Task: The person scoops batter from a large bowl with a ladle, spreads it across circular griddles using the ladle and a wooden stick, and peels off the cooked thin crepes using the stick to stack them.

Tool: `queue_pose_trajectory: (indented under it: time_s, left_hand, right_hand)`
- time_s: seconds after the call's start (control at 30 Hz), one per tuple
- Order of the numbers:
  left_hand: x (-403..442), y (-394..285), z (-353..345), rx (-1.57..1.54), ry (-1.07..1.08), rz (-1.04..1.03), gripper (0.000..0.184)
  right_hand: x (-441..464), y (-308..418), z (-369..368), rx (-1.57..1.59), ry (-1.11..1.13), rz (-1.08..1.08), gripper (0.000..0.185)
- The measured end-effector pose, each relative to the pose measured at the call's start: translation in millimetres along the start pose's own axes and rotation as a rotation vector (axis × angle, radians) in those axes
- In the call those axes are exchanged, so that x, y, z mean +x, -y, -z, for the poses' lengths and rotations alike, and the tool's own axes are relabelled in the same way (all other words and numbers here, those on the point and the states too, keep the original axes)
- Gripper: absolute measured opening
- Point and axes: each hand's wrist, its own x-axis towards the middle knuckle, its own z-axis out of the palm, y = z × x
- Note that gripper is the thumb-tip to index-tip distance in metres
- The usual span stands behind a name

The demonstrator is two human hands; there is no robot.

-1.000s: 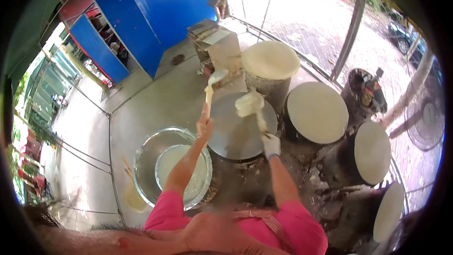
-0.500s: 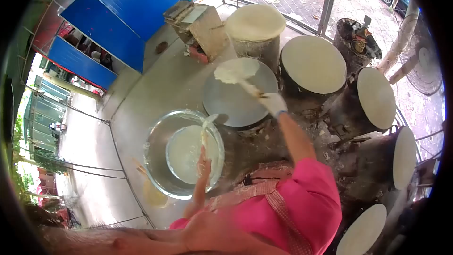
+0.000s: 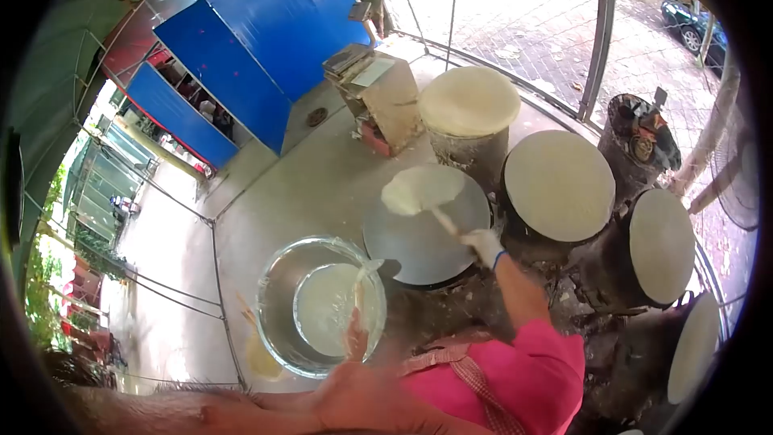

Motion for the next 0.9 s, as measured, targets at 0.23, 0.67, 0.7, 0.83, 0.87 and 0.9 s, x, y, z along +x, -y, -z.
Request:
queue_pose_trajectory:
  time_s: [0.23,0.67,0.7,0.83,0.87,0.9]
  left_hand:
    - [-16.9,-51.9,23.0,-0.744,-0.051,0.136,0.061]
    - [-28.9,-88.8,24.7,-1.189,-0.074,0.119,0.064]
    - [-32.2,-90.6,25.7,-1.258,-0.067,0.095,0.064]
    - [-48.6,-96.2,27.5,-1.272,-0.075,0.179,0.065]
    - [-52.0,-96.7,28.6,-1.205,-0.083,0.24,0.065]
    - [-58.3,-97.7,30.4,-1.15,-0.089,0.306,0.065]
  right_hand:
    - [14.4,62.6,44.8,0.032,0.076,-0.005,0.015]
    - [76.8,106.7,26.8,-0.274,0.228,-0.159,0.016]
    - [74.4,99.2,24.5,-0.311,0.289,-0.178,0.016]
    - [59.2,39.8,50.4,-0.287,0.488,-0.047,0.022]
    - [68.1,32.0,60.9,-0.219,0.531,0.044,0.025]
    - [68.9,62.5,59.4,-0.27,0.483,-0.117,0.034]
